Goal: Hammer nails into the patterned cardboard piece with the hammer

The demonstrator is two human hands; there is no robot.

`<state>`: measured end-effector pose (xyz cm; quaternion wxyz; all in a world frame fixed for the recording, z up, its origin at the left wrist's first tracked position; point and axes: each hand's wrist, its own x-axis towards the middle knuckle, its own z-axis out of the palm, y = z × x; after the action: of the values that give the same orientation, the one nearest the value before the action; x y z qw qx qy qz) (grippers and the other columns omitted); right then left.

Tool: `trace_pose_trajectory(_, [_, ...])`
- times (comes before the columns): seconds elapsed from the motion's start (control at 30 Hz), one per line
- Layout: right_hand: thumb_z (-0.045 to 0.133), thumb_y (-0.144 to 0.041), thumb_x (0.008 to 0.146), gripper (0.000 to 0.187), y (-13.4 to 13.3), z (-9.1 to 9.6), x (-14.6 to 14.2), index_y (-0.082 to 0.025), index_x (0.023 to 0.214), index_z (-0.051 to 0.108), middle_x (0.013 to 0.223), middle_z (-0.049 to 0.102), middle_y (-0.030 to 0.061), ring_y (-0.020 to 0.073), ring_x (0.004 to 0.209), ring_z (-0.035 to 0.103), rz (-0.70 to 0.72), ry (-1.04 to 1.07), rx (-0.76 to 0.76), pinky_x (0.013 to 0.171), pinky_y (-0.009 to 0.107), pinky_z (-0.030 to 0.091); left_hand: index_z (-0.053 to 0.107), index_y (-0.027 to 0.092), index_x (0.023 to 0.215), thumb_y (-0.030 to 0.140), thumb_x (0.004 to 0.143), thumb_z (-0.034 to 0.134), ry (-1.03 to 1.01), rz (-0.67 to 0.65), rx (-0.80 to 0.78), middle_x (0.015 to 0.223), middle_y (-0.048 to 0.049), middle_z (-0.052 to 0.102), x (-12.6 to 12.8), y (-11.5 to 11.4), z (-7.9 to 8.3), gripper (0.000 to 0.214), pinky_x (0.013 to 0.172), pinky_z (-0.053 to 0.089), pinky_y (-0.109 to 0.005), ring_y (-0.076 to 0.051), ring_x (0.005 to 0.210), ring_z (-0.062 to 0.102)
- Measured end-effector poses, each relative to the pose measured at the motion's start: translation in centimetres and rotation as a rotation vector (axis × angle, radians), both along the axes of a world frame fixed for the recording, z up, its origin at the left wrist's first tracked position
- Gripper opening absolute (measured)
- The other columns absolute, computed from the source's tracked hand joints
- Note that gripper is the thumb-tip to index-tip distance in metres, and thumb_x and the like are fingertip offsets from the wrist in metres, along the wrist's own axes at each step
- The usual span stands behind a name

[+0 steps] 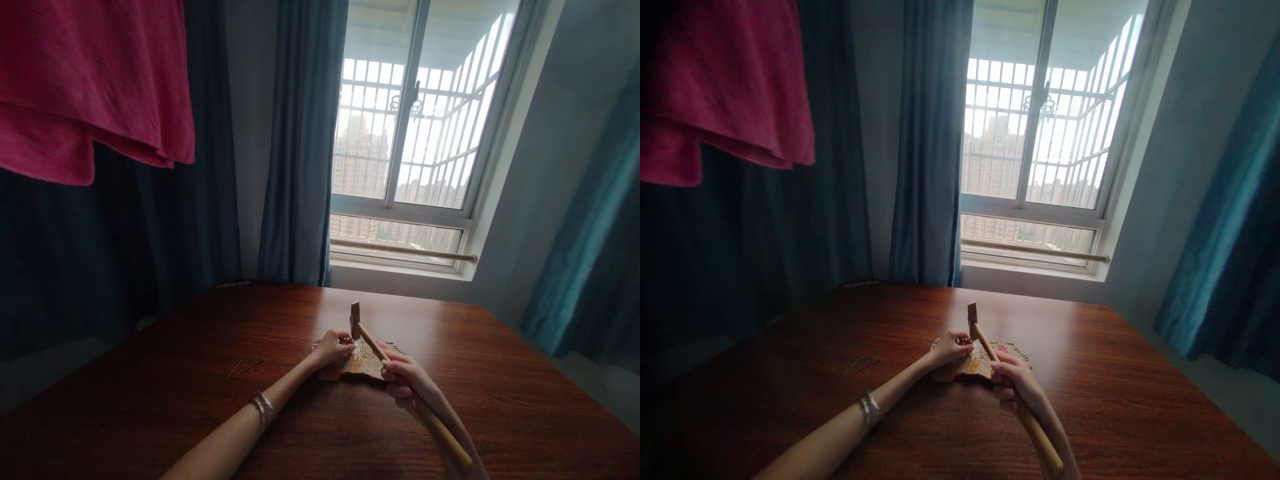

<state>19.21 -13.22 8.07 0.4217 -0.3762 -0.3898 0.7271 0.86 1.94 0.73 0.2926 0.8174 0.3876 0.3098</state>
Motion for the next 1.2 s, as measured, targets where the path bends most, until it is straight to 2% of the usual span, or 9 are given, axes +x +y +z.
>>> trace_pose_trajectory(0.4, [0.064, -0.03, 0.068, 0.047, -0.1, 0.1, 0.0, -0.024, 0.11, 0.044, 0.058, 0.045, -0.0103, -0.0008, 0.028, 0.025, -0.014, 0.027, 0.006, 0.024, 0.012, 0.018, 0.067, 0.013, 0.073, 0.034, 0.069, 0.06, -0.038, -0.01, 0.012, 0.068, 0.0002, 0.062, -0.1, 0.0, 0.0, 0.023, 0.059, 0.036, -0.019, -0.011, 0.065, 0.053])
trace_pose_trajectory(0.67, [0.065, -0.031, 0.067, 0.043, -0.3, 0.5, -0.1, -0.023, 0.105, 0.045, 0.056, 0.042, -0.0112, -0.0006, 0.029, 0.025, 0.03, 0.024, 0.02, 0.025, 0.013, 0.016, 0.066, 0.012, 0.076, 0.034, 0.069, 0.059, -0.058, -0.033, -0.004, 0.069, -0.0002, 0.062, -0.1, -0.1, 0.2, 0.024, 0.057, 0.035, -0.019, -0.012, 0.065, 0.052])
trace_pose_trajectory(0.93, [0.064, -0.032, 0.066, 0.046, -0.3, 0.5, -0.2, -0.023, 0.106, 0.045, 0.056, 0.042, -0.0109, -0.0007, 0.029, 0.025, 0.016, -0.014, 0.01, 0.026, 0.013, 0.015, 0.067, 0.013, 0.076, 0.035, 0.07, 0.058, -0.009, -0.013, -0.003, 0.071, -0.0003, 0.063, -0.2, -0.2, 0.4, 0.025, 0.06, 0.036, -0.02, -0.013, 0.067, 0.054])
trace_pose_trajectory(1.07, [0.063, -0.032, 0.065, 0.046, 0.0, 0.3, 0.3, -0.022, 0.106, 0.046, 0.056, 0.043, -0.0103, -0.0003, 0.029, 0.024, -0.076, -0.072, 0.052, 0.025, 0.014, 0.015, 0.067, 0.013, 0.074, 0.036, 0.069, 0.058, -0.013, -0.02, 0.013, 0.069, -0.0008, 0.064, -0.2, -0.1, 0.4, 0.025, 0.06, 0.036, -0.02, -0.013, 0.067, 0.054])
trace_pose_trajectory(1.2, [0.057, -0.032, 0.062, 0.049, 0.6, -0.6, 1.3, -0.017, 0.108, 0.05, 0.048, 0.039, -0.0108, 0.0037, 0.029, 0.03, -0.268, -0.327, 0.167, 0.026, 0.016, 0.02, 0.067, 0.013, 0.073, 0.035, 0.068, 0.059, -0.019, -0.016, 0.019, 0.067, -0.0003, 0.063, -0.2, 0.1, 0.1, 0.025, 0.059, 0.036, -0.019, -0.012, 0.065, 0.052])
